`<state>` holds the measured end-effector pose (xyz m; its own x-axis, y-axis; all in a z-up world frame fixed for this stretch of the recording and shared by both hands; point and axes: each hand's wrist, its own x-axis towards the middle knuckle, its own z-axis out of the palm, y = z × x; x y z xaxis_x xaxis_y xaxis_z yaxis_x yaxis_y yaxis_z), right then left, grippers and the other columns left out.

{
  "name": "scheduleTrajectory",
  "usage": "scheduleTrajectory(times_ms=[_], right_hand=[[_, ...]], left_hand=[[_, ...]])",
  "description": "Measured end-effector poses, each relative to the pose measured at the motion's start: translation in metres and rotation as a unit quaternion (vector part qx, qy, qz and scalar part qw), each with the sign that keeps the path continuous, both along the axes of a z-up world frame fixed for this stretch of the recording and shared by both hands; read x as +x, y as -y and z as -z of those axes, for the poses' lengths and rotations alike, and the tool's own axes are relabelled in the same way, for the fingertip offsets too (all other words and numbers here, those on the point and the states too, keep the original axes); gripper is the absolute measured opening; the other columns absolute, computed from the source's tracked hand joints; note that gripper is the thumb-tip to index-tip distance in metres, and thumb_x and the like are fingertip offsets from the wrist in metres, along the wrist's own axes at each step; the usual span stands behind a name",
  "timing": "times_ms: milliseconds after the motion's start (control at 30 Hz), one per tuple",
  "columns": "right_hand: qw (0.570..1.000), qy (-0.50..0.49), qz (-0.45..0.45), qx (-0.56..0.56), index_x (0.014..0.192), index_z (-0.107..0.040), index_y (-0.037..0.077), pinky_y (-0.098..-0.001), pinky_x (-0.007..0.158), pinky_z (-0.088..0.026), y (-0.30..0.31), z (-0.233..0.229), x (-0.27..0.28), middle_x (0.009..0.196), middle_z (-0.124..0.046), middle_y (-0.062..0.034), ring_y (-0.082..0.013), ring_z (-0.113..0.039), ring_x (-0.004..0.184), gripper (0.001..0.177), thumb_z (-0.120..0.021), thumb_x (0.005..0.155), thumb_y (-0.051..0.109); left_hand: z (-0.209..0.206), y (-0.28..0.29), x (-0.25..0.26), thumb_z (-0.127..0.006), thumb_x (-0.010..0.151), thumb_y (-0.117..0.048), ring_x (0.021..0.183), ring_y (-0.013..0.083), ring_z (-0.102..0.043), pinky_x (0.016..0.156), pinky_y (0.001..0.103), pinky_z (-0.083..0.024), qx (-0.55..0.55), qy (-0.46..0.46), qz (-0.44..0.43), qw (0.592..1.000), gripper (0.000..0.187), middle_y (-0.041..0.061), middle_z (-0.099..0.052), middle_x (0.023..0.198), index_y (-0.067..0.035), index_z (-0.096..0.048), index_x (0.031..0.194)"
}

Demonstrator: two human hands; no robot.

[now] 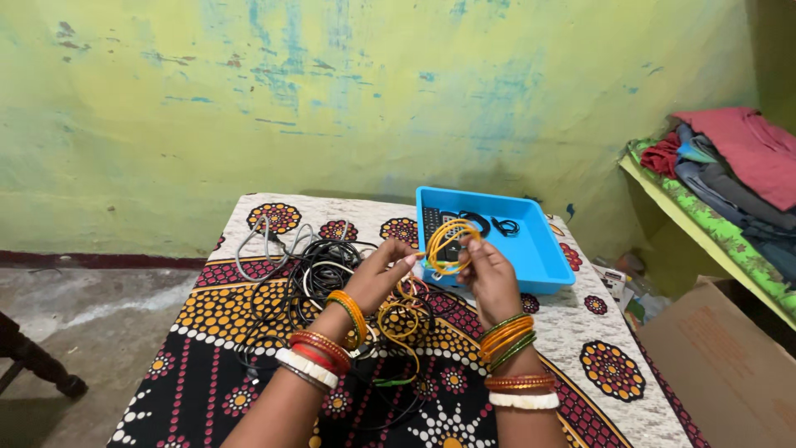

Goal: The person sorts a pile of tangled cables by hand, untangling individual yellow, white, and black cords and placing some of them into a blue plastic tray.

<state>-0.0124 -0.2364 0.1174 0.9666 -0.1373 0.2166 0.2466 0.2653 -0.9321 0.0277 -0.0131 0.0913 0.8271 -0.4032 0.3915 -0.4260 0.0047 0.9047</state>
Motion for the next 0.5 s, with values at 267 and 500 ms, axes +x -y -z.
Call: scheduleTrajectory(times_ms=[267, 500], right_hand=[[0.999, -0.021, -0.024, -0.008, 0.112, -0.067, 0.006, -0.0231, 0.064, -0.048, -0.015, 0.024, 0.013, 0.082, -0.060, 0.0038, -0.0057, -0.051, 0.067, 0.026, -0.054, 0.106, 0.028], [0.987, -0.064, -0.067, 0.133, 0.114, -0.064, 0.005, -0.0257, 0.064, -0.050, -0.006, 0.030, 0.015, 0.084, -0.060, 0.0020, -0.0081, -0.052, 0.068, 0.026, -0.052, 0.107, 0.027]], left_hand=[[-0.019, 0.010, -0.006, -0.043, 0.107, -0.047, 0.100, 0.0097, -0.064, 0.092, 0.029, -0.051, -0.092, -0.083, 0.022, 0.992, 0.054, 0.001, -0.073, 0.106, -0.004, -0.067, 0.128], [-0.007, 0.008, -0.019, -0.068, 0.096, -0.035, 0.083, 0.0074, -0.054, 0.073, 0.027, -0.046, -0.005, -0.082, 0.033, 0.996, 0.043, -0.002, -0.066, 0.094, -0.005, -0.067, 0.128]])
